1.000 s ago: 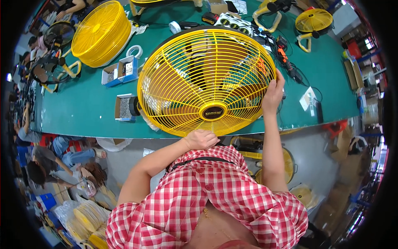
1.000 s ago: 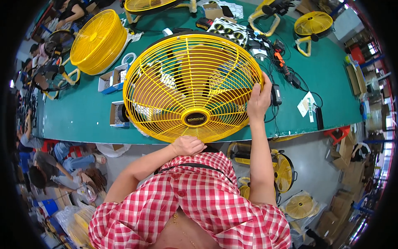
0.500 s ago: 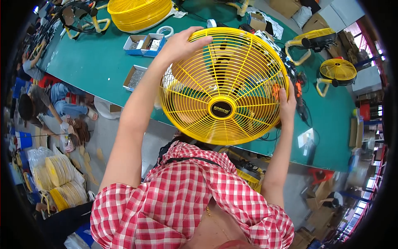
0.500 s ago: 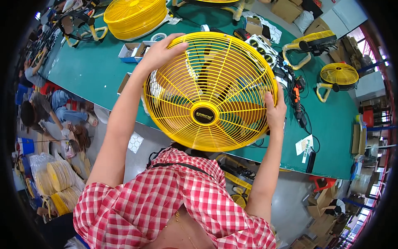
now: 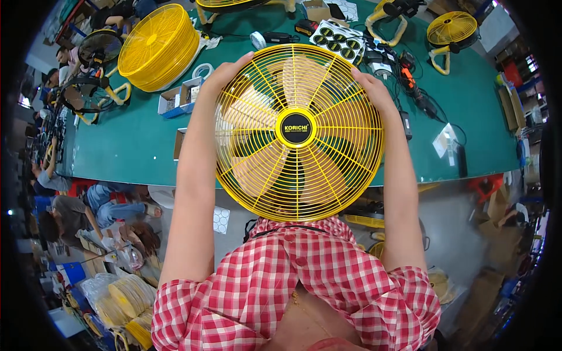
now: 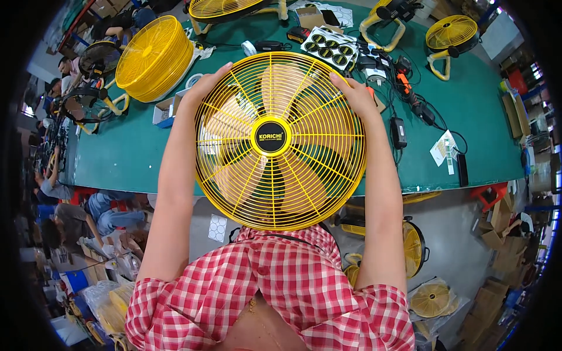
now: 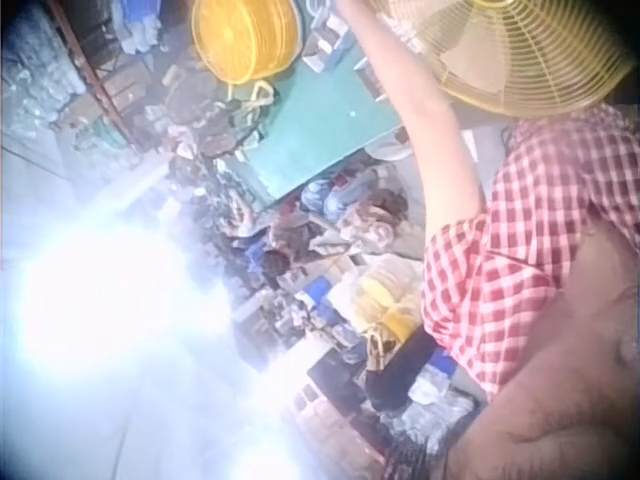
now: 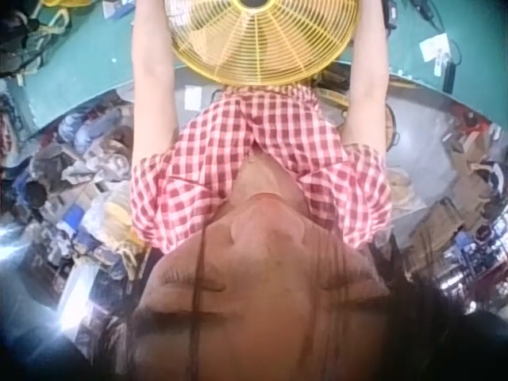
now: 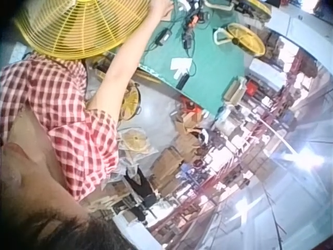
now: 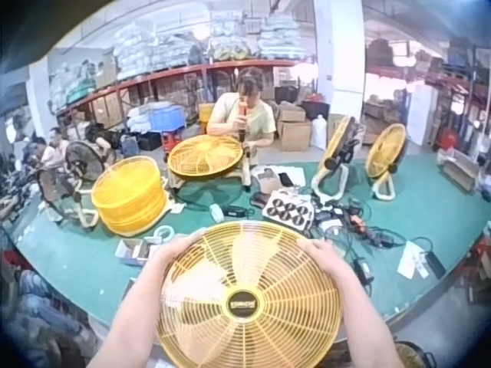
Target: Assembling components of electric fans, including the front grill, blades, and logo stickers using an electric screwdriver.
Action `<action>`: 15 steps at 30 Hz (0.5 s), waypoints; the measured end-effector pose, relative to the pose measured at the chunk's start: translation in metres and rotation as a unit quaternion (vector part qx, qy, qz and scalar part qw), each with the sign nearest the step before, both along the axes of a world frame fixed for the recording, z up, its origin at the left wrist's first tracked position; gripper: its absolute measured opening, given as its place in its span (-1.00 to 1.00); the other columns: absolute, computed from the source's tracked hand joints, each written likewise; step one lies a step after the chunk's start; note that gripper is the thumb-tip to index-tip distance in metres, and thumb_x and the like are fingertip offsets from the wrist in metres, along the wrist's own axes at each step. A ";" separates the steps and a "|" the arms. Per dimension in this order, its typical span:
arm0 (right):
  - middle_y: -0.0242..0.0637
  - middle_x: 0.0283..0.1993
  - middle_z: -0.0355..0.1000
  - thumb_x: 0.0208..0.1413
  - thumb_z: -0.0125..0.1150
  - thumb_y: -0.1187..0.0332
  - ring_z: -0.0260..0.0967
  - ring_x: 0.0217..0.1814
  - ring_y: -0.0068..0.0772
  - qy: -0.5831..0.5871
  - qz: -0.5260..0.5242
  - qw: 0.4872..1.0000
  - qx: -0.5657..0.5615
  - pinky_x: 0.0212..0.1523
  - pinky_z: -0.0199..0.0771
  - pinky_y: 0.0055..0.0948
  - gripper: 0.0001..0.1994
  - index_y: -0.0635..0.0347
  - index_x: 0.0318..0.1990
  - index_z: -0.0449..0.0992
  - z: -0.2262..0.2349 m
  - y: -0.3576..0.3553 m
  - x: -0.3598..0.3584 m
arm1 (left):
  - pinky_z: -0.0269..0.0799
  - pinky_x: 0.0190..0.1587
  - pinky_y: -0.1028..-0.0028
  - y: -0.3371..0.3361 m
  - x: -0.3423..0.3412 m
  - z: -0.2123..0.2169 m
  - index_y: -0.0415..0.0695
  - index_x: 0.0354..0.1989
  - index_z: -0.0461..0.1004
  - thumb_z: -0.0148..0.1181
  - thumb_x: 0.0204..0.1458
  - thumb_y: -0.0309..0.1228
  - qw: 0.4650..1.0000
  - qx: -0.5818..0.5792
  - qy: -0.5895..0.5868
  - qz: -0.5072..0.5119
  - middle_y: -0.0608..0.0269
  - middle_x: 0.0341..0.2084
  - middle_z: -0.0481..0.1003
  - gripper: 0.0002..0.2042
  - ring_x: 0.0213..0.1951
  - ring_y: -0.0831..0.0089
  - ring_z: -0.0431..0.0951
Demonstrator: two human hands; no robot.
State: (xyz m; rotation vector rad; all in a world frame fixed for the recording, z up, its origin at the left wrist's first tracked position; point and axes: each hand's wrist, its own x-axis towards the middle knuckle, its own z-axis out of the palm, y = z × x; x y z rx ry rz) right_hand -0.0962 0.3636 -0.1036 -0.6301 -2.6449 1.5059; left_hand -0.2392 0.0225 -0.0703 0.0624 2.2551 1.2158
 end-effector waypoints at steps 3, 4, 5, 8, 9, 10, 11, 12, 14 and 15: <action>-0.08 -0.05 0.40 -0.15 0.09 -0.27 0.34 0.00 -0.29 0.000 -0.030 1.000 0.006 0.04 0.23 -0.41 -0.24 0.30 -0.03 0.43 0.012 0.002 0.010 | 0.32 -0.14 0.43 0.006 0.002 0.005 -0.35 -0.19 0.47 -0.04 -0.14 0.29 0.999 -0.019 0.048 -0.001 0.05 -0.25 0.48 -0.22 -0.23 0.33 0.47; -0.10 -0.08 0.42 -0.15 0.14 -0.22 0.36 -0.05 -0.34 0.034 -0.015 0.999 0.004 0.00 0.26 -0.43 -0.28 0.31 -0.04 0.43 0.015 0.000 0.015 | 0.34 -0.22 0.40 0.003 -0.001 0.000 -0.36 -0.30 0.51 -0.06 -0.15 0.31 0.995 -0.038 0.096 -0.002 0.03 -0.37 0.51 -0.22 -0.32 0.32 0.49; -0.12 -0.11 0.43 -0.15 0.18 -0.16 0.39 -0.10 -0.38 0.070 -0.001 0.998 0.004 -0.05 0.30 -0.46 -0.31 0.32 -0.05 0.44 0.016 -0.002 0.017 | 0.31 -0.15 0.35 -0.005 -0.005 -0.012 -0.38 -0.31 0.50 -0.13 -0.15 0.34 0.989 -0.034 0.141 -0.010 -0.06 -0.35 0.50 -0.18 -0.24 0.22 0.48; -0.17 -0.20 0.46 -0.16 0.32 0.11 0.41 -0.19 -0.44 0.201 -0.040 0.979 0.001 -0.15 0.35 -0.51 -0.47 0.30 -0.07 0.45 0.016 -0.012 0.043 | 0.30 -0.11 0.33 -0.006 0.024 0.006 -0.37 -0.19 0.45 -0.06 -0.10 0.24 0.978 -0.028 0.205 0.000 -0.12 -0.30 0.49 -0.26 -0.18 0.12 0.47; -0.18 -0.20 0.46 -0.19 0.35 0.16 0.41 -0.19 -0.44 0.249 -0.032 0.968 0.030 -0.16 0.36 -0.51 -0.47 0.30 -0.06 0.44 0.016 -0.014 0.050 | 0.31 -0.14 0.36 -0.013 0.039 0.016 -0.31 -0.18 0.46 0.02 -0.08 0.13 0.968 -0.024 0.249 0.018 -0.07 -0.31 0.50 -0.37 -0.22 0.16 0.49; -0.19 -0.19 0.46 -0.22 0.37 0.22 0.41 -0.18 -0.44 0.291 -0.033 0.954 0.065 -0.16 0.36 -0.51 -0.46 0.30 -0.05 0.43 0.013 -0.011 0.058 | 0.33 -0.15 0.37 -0.006 0.060 0.035 -0.26 -0.16 0.46 0.08 -0.07 0.02 0.959 0.011 0.283 0.016 -0.05 -0.31 0.50 -0.47 -0.24 0.19 0.51; -0.17 -0.14 0.44 -0.24 0.38 0.25 0.41 -0.14 -0.42 0.329 -0.015 0.941 0.080 -0.13 0.37 -0.49 -0.44 0.34 -0.03 0.40 0.019 -0.019 0.064 | 0.35 -0.16 0.40 -0.015 0.069 0.033 -0.25 -0.12 0.44 0.16 -0.11 -0.07 0.942 -0.011 0.331 0.055 -0.05 -0.31 0.50 -0.50 -0.25 0.20 0.51; -0.17 -0.14 0.44 -0.24 0.38 0.25 0.41 -0.14 -0.42 0.331 -0.019 0.939 0.088 -0.13 0.37 -0.49 -0.44 0.34 -0.03 0.40 0.020 -0.026 0.073 | 0.36 -0.15 0.40 -0.023 0.077 0.030 -0.26 -0.11 0.42 0.18 -0.15 -0.10 0.929 -0.006 0.365 0.058 -0.05 -0.30 0.50 -0.49 -0.24 0.21 0.51; -0.12 -0.10 0.42 -0.24 0.37 0.26 0.40 -0.09 -0.38 0.370 -0.003 0.927 0.062 -0.07 0.35 -0.48 -0.41 0.39 -0.02 0.37 0.021 -0.029 0.089 | 0.36 -0.14 0.41 -0.032 0.094 0.026 -0.27 -0.09 0.40 0.20 -0.19 -0.12 0.918 0.009 0.391 0.066 -0.04 -0.28 0.49 -0.47 -0.24 0.21 0.51; -0.07 -0.07 0.40 -0.24 0.37 0.26 0.39 -0.06 -0.34 0.411 0.006 0.909 0.066 -0.04 0.34 -0.45 -0.39 0.42 -0.01 0.34 0.013 -0.027 0.096 | 0.36 -0.12 0.40 -0.035 0.104 0.029 -0.29 -0.08 0.39 0.21 -0.22 -0.13 0.901 0.061 0.426 0.054 -0.02 -0.26 0.49 -0.44 -0.22 0.22 0.51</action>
